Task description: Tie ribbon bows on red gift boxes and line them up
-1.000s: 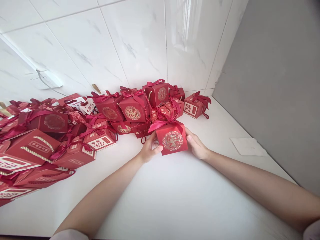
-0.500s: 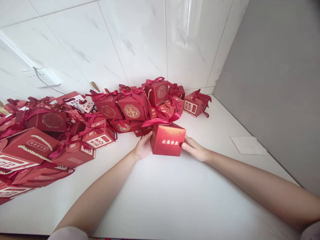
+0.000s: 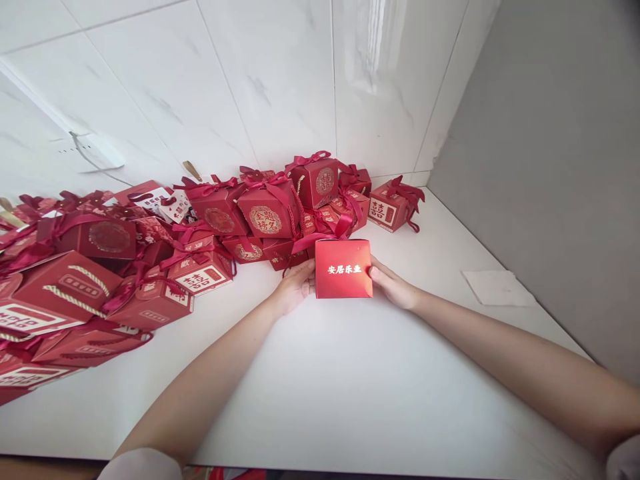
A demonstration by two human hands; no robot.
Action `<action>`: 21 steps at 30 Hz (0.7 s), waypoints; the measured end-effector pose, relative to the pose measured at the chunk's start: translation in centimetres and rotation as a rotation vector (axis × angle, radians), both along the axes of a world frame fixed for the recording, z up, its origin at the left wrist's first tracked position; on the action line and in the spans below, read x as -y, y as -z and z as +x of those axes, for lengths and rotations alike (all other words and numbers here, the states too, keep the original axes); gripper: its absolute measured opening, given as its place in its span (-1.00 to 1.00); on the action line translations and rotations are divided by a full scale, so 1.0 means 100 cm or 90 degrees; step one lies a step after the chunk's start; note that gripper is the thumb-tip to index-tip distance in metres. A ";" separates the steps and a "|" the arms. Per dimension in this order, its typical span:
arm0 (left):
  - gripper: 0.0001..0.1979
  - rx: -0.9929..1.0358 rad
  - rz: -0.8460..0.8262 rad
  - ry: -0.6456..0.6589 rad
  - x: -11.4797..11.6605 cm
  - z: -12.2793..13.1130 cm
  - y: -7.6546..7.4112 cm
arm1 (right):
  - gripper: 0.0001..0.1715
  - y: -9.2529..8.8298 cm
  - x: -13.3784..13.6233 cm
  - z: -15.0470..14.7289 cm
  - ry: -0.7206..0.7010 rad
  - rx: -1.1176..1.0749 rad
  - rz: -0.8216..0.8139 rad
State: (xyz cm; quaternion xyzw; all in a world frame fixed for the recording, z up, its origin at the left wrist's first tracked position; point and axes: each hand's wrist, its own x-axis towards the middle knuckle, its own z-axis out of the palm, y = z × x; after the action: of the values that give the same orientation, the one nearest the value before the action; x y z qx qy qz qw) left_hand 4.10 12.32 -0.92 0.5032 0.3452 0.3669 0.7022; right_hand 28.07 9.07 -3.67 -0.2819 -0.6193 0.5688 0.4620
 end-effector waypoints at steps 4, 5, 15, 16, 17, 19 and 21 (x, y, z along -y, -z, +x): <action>-0.37 0.030 0.063 -0.029 0.004 -0.002 0.008 | -0.08 -0.002 0.007 -0.005 0.108 0.017 0.048; -0.28 0.034 0.103 -0.012 0.005 -0.003 0.010 | -0.08 -0.003 0.009 -0.006 0.146 0.025 0.068; -0.26 0.052 0.117 0.054 0.004 -0.003 0.015 | -0.06 -0.008 0.017 -0.003 0.102 0.156 0.271; -0.23 0.068 0.091 0.048 0.004 -0.003 0.012 | -0.03 -0.007 0.018 -0.003 0.082 0.167 0.274; -0.21 0.071 0.068 0.043 0.003 -0.003 0.009 | 0.00 -0.007 0.018 -0.003 0.071 0.183 0.278; -0.17 0.042 0.034 0.033 0.003 -0.004 0.005 | 0.00 -0.005 0.019 -0.004 0.067 0.207 0.287; -0.16 -0.002 0.023 0.029 0.004 -0.005 0.002 | -0.04 -0.005 0.020 -0.004 0.074 0.211 0.294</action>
State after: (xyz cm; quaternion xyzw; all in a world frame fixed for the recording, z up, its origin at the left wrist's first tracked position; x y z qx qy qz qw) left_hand 3.57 11.96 -1.15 0.5242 0.3282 0.3565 0.7004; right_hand 27.64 7.11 -3.20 -0.2937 -0.7823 0.3315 0.4381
